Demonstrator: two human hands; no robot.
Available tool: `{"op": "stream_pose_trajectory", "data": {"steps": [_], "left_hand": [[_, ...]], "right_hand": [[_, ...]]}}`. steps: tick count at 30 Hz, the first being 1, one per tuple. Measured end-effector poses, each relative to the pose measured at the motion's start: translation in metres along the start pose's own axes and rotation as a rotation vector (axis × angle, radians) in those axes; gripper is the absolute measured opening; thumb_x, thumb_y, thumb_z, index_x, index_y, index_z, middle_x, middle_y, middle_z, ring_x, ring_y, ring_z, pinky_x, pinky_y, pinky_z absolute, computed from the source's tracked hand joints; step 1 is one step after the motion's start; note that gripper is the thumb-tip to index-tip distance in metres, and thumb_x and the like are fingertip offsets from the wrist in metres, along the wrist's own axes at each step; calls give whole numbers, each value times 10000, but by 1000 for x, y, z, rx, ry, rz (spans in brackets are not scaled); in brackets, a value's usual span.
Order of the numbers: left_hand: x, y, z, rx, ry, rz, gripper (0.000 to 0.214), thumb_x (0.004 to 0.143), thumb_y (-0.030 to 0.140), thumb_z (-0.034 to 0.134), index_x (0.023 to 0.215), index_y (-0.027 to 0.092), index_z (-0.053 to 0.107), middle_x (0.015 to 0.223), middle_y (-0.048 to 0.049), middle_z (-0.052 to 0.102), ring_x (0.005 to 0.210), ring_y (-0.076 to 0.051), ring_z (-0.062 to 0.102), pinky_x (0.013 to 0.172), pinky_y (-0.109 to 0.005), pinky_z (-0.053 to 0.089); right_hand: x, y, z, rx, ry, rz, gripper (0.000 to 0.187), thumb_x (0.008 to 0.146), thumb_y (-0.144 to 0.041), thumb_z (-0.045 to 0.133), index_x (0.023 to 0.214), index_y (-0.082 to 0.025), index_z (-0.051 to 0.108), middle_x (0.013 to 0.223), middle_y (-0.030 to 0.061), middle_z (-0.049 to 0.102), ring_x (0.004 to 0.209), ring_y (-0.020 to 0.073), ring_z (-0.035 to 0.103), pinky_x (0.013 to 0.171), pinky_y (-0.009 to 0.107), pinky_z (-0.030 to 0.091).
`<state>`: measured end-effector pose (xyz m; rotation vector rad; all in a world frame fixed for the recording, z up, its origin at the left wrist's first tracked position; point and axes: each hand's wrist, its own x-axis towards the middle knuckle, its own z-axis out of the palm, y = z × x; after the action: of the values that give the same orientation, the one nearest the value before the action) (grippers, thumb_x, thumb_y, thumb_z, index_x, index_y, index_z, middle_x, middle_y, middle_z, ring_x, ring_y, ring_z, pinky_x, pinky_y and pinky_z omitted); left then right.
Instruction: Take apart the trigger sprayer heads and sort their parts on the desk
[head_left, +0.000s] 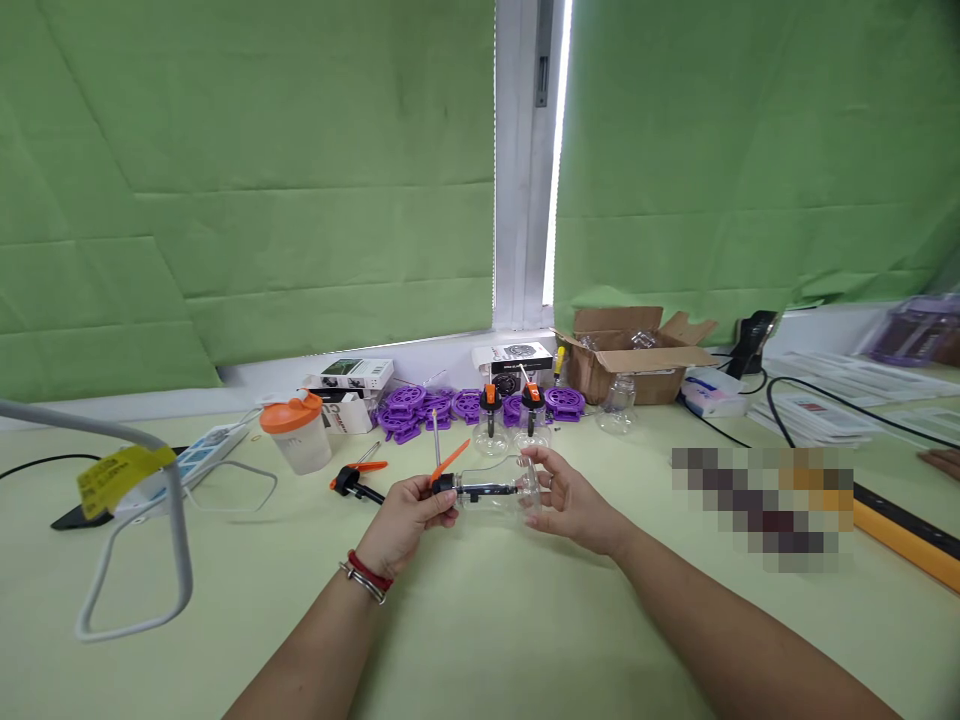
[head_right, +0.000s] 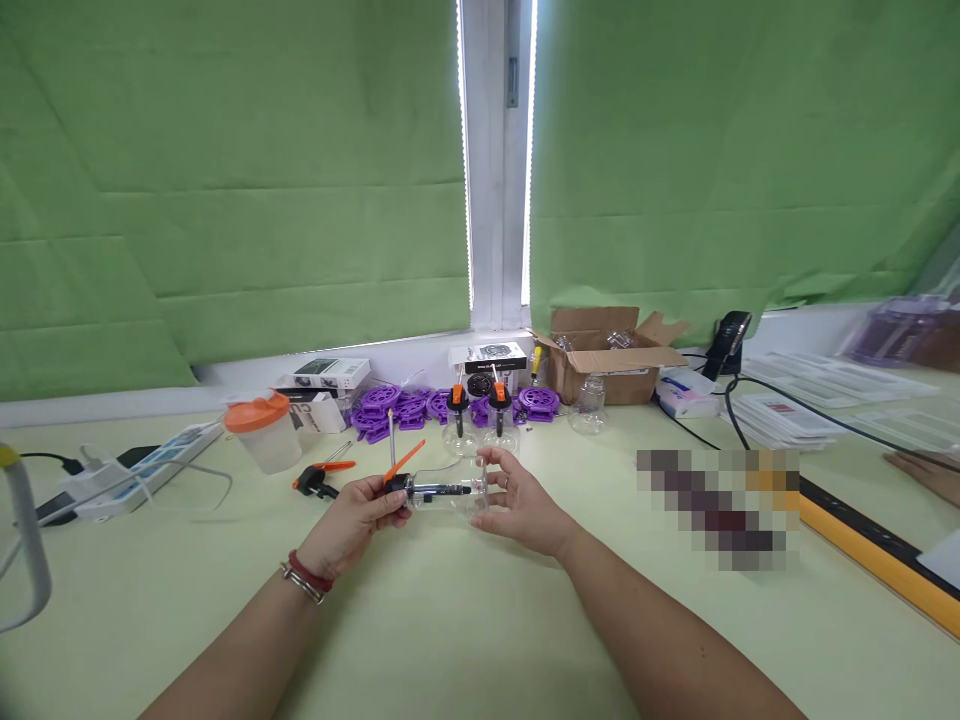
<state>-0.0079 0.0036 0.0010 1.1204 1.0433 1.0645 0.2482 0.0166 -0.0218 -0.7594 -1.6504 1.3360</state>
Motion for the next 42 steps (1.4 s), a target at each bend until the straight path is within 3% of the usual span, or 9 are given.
{"op": "stream_pose_trajectory", "data": {"steps": [6, 11, 15, 24, 30, 35, 39, 42], "left_hand": [[-1, 2, -2, -31, -24, -32, 287, 648, 343, 760, 739, 106, 625, 602, -13, 621, 523, -98, 582, 517, -213, 464], [-1, 2, -4, -50, -68, -60, 287, 694, 384, 715, 743, 118, 619, 608, -15, 623, 458, -88, 564, 416, -188, 411], [-1, 2, -3, -64, -77, -65, 284, 706, 396, 701, 759, 130, 616, 617, -24, 634, 449, -97, 568, 390, -188, 405], [0, -3, -4, -87, -61, -122, 335, 744, 482, 633, 729, 150, 588, 584, -29, 642, 435, -110, 576, 364, -185, 384], [1, -3, -6, -80, -62, -78, 315, 735, 448, 659, 761, 140, 594, 612, -21, 641, 443, -91, 563, 391, -181, 395], [1, -2, -6, -47, -49, -39, 309, 706, 407, 700, 807, 136, 592, 655, -13, 636, 492, -90, 582, 436, -184, 416], [1, -4, -4, -32, -56, -4, 313, 680, 380, 728, 801, 138, 571, 653, -1, 620, 530, -100, 596, 475, -198, 430], [0, -4, -1, -33, -71, 4, 308, 663, 352, 745, 778, 142, 552, 678, -5, 630, 560, -111, 609, 509, -213, 443]], "right_hand": [[-6, -12, 3, -231, -13, -103, 682, 658, -230, 729, 1223, -322, 359, 1197, 64, 433, 1124, 192, 480, 940, 412, 457], [-7, -15, 4, -540, 31, -327, 619, 676, -181, 672, 1210, -296, 379, 1349, 92, 345, 1263, 227, 378, 1010, 439, 388], [-6, -12, 4, -709, 57, -504, 568, 702, -93, 590, 1198, -266, 374, 1331, 118, 389, 1275, 240, 374, 1019, 449, 381], [-8, -16, 7, -890, 42, -634, 511, 733, -9, 469, 1178, -249, 392, 1355, 118, 389, 1292, 224, 359, 1011, 451, 399], [-7, -15, 6, -771, 21, -506, 654, 671, -143, 653, 1248, -239, 360, 1309, 127, 394, 1241, 256, 390, 994, 431, 409], [-5, -8, 5, -477, 16, -179, 727, 638, -303, 752, 1244, -261, 353, 1217, 90, 441, 1020, 202, 530, 898, 380, 477], [-1, -3, 4, -132, 2, 71, 594, 702, -453, 693, 1163, -217, 402, 1026, 60, 518, 780, 148, 601, 734, 327, 525], [1, -1, 6, 32, 2, 213, 507, 780, -571, 547, 1093, -190, 427, 802, 21, 563, 605, 143, 611, 540, 281, 510]]}}
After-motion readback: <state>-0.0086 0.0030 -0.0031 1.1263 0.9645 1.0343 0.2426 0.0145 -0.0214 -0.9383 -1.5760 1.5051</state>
